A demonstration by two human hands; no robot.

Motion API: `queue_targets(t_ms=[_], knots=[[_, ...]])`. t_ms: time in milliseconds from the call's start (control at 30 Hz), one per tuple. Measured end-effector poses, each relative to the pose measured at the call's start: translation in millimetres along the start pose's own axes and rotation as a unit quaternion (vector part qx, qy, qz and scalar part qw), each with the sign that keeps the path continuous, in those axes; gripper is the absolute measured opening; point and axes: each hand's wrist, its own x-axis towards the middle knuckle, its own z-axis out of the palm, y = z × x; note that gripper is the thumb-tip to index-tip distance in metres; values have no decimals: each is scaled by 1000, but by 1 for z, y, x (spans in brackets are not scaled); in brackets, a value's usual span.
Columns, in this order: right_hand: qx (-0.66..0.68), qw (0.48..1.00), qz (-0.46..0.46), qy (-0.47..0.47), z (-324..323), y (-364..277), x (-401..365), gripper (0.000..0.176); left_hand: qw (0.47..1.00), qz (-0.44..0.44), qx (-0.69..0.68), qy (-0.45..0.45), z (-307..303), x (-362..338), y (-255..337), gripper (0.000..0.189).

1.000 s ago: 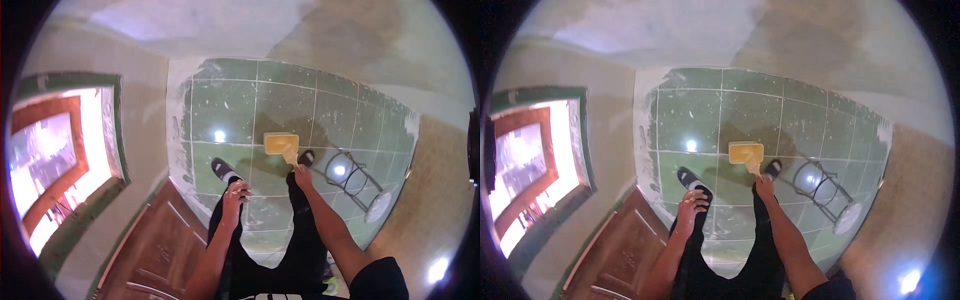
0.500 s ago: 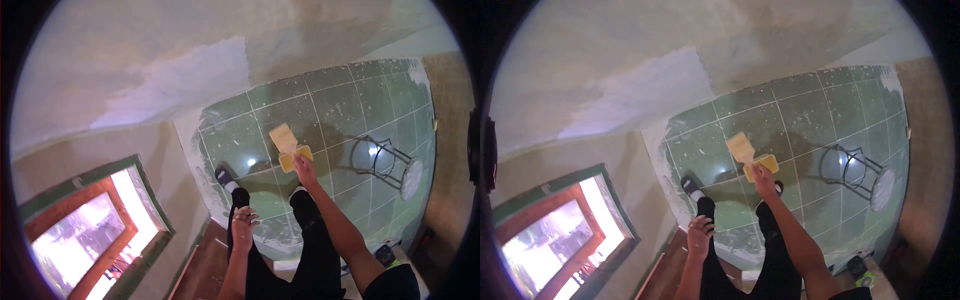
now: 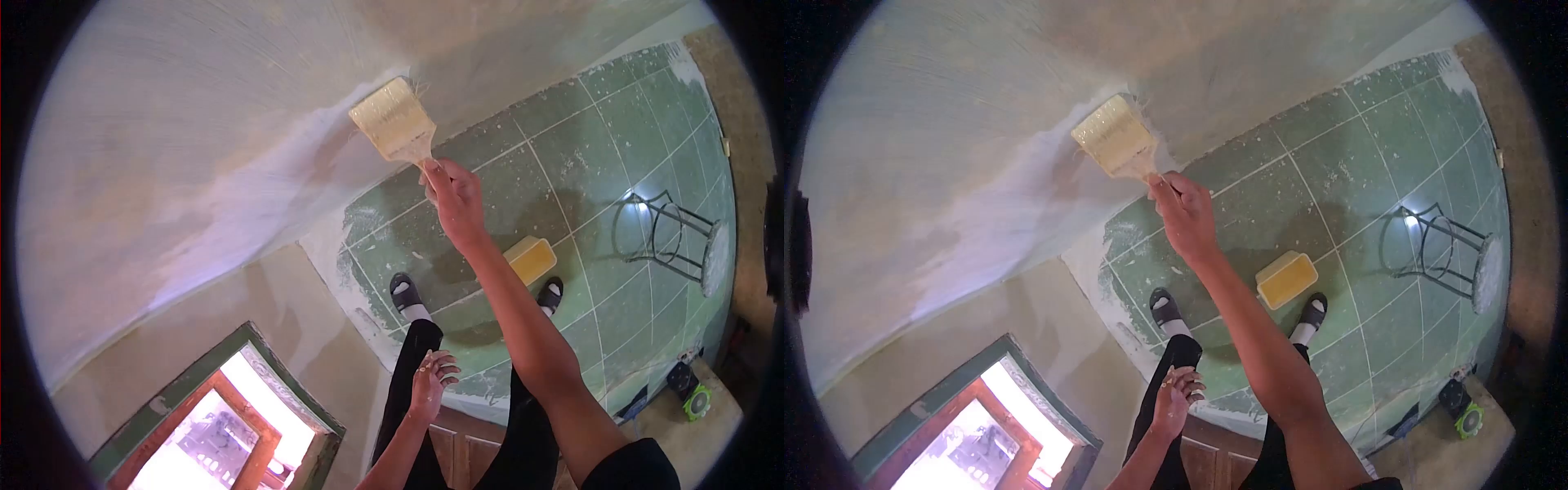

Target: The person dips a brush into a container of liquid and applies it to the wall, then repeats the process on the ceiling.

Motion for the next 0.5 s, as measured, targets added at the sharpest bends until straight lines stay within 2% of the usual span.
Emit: queue_targets(t_ms=[167,233,367,500], knots=[[-13,1000,12,24,7,36,20,43,1000,12,-9,3,-20,0,23,47],[-121,990,51,50,-1,63,19,47,999,32,-19,-10,-20,0,29,48],[-174,977,80,90,-10,79,-3,48,1000,13,-20,3,-9,-4,42,47],[-145,980,98,99,-1,21,-2,47,999,44,-10,-10,-1,-15,44,46]])
